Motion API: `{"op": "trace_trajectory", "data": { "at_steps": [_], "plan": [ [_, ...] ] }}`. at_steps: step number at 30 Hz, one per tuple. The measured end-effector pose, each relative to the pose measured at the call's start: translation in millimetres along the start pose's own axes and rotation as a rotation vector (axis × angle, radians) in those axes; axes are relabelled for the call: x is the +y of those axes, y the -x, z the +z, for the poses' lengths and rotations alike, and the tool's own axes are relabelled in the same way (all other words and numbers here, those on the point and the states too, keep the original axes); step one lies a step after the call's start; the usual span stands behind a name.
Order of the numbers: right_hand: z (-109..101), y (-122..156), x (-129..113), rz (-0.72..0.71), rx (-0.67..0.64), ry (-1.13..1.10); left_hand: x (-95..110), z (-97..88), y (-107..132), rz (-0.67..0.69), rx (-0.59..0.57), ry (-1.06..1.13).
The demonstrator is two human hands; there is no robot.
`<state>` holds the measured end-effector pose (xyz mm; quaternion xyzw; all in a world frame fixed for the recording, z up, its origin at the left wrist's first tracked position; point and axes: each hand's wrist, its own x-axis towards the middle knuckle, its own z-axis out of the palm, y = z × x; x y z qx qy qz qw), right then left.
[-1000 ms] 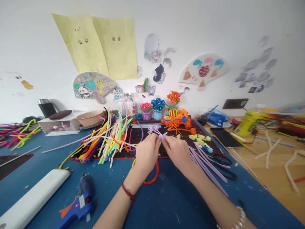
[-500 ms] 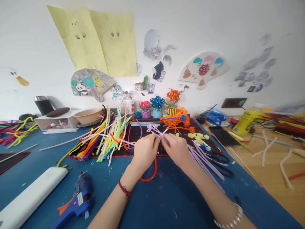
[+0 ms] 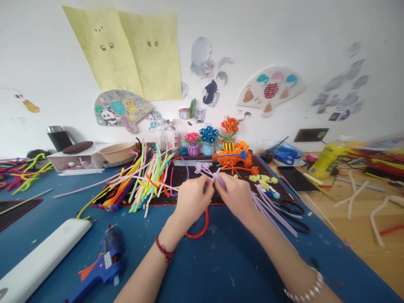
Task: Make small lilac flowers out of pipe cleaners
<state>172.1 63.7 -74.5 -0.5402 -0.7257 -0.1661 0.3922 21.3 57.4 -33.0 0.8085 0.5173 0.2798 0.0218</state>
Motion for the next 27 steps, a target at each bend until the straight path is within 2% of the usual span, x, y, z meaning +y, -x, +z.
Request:
{"op": "trace_trajectory", "data": {
  "at_steps": [5,10,17,27],
  "plan": [
    [-0.5,-0.3,1.0,0.021,-0.028,0.008,2.2,0.4,1.7,-0.002,0.01,-0.026],
    [1.7,0.5,2.4,-0.004,-0.054,-0.03,-3.5,4.1,0.6,-0.006,0.017,0.116],
    [-0.1,0.1,-1.0,0.022,-0.053,-0.043,-8.7,4.6,0.3,0.131,0.055,0.221],
    [1.2,2.1,1.4,-0.062,-0.042,-0.007,-10.5,2.6,-1.3,0.108,0.012,0.387]
  ]
}}
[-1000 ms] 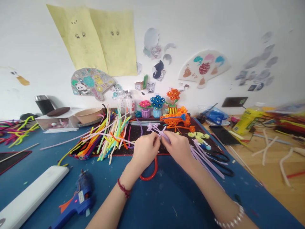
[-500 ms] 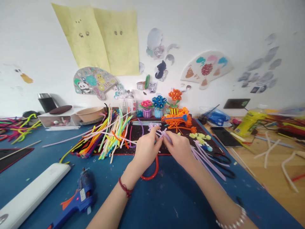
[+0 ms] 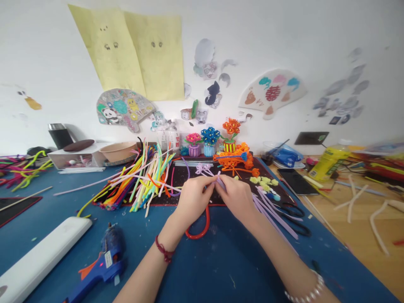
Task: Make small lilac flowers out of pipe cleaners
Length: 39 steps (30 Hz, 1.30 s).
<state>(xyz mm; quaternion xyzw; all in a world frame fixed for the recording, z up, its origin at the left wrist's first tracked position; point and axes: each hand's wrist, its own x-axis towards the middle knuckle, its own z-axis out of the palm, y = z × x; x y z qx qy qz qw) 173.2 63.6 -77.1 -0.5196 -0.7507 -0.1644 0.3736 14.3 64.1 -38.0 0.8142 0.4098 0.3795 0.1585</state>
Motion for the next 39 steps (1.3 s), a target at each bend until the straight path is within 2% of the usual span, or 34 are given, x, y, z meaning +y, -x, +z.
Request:
{"op": "trace_trajectory", "data": {
  "at_steps": [8,18,24,33,39],
  "plan": [
    [-0.9,-2.7,0.3,-0.061,0.011,0.017,-3.5,-4.0,-0.4,-0.022,-0.027,0.093],
    [-2.7,-3.0,0.8,-0.009,-0.014,-0.119,-1.3,-4.8,-1.3,-0.046,-0.045,0.125],
    [-6.9,-5.1,-2.1,-0.032,-0.049,-0.091,1.1,-5.4,-1.5,0.012,-0.083,0.052],
    [-6.9,-4.8,2.9,-0.095,-0.075,-0.044,-3.9,-5.1,1.9,0.043,-0.102,-0.228],
    [-6.3,-5.2,5.3,-0.096,-0.06,-0.034,-4.3,-5.6,2.8,0.077,-0.134,-0.261]
  ]
}}
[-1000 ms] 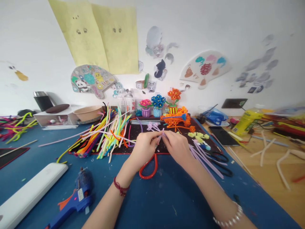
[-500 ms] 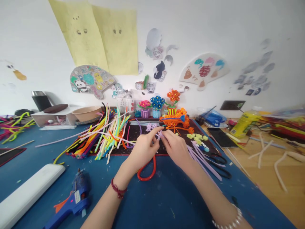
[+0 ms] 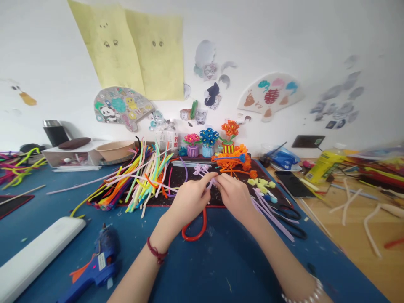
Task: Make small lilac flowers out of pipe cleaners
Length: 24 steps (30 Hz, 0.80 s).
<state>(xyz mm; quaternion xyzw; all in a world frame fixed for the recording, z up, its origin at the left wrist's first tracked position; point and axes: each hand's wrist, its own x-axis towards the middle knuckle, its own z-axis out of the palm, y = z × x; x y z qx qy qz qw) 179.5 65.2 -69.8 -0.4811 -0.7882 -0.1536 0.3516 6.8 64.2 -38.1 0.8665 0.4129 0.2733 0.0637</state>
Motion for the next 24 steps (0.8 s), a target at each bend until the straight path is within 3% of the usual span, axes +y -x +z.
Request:
{"op": "trace_trajectory", "data": {
  "at_steps": [8,15,24],
  "plan": [
    [-3.8,-1.1,-0.2,-0.077,-0.025,0.061,-2.3,-0.2,-0.9,0.064,0.016,-0.154],
    [-4.3,-1.4,0.5,-0.066,0.032,0.046,0.5,-2.1,-0.9,0.082,0.043,-0.052],
    [-3.7,-1.2,-4.4,-0.053,0.011,-0.002,0.0,-3.4,-1.1,0.087,-0.007,-0.174]
  ]
}}
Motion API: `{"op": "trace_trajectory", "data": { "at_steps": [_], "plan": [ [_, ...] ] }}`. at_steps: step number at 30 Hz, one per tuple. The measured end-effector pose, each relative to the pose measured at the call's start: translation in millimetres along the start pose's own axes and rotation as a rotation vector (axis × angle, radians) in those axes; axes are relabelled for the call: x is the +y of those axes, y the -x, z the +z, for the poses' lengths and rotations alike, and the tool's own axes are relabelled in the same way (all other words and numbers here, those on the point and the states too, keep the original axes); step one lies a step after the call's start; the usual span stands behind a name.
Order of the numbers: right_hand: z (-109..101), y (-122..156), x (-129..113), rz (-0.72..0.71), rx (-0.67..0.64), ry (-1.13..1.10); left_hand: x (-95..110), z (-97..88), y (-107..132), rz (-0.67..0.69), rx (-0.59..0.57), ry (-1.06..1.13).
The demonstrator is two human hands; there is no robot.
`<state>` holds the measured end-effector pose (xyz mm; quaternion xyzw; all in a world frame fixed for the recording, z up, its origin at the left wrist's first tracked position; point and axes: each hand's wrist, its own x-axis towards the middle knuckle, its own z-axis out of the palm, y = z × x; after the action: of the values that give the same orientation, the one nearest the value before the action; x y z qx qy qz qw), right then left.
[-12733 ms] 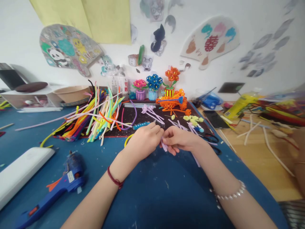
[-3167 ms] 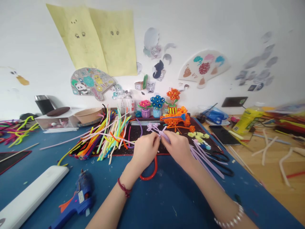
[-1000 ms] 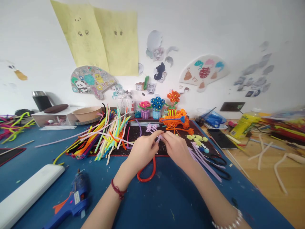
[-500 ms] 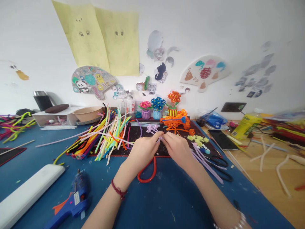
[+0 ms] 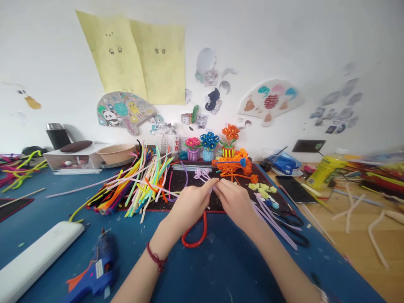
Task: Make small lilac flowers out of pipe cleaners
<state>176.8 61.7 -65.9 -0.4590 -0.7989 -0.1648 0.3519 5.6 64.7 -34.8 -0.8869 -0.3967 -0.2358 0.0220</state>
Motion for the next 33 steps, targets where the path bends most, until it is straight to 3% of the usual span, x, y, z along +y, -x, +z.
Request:
{"op": "trace_trajectory", "data": {
  "at_steps": [21,29,33],
  "plan": [
    [-4.9,-2.5,2.3,-0.025,-0.05,0.062,5.8,-9.6,1.4,0.018,-0.148,-0.272],
    [-5.6,-1.1,3.2,-0.034,-0.095,0.021,1.1,-7.6,1.0,0.042,-0.116,-0.217],
    [-3.2,0.5,8.0,-0.064,-0.067,0.013,2.6,-3.3,-1.1,-0.009,-0.053,-0.019]
  ]
}}
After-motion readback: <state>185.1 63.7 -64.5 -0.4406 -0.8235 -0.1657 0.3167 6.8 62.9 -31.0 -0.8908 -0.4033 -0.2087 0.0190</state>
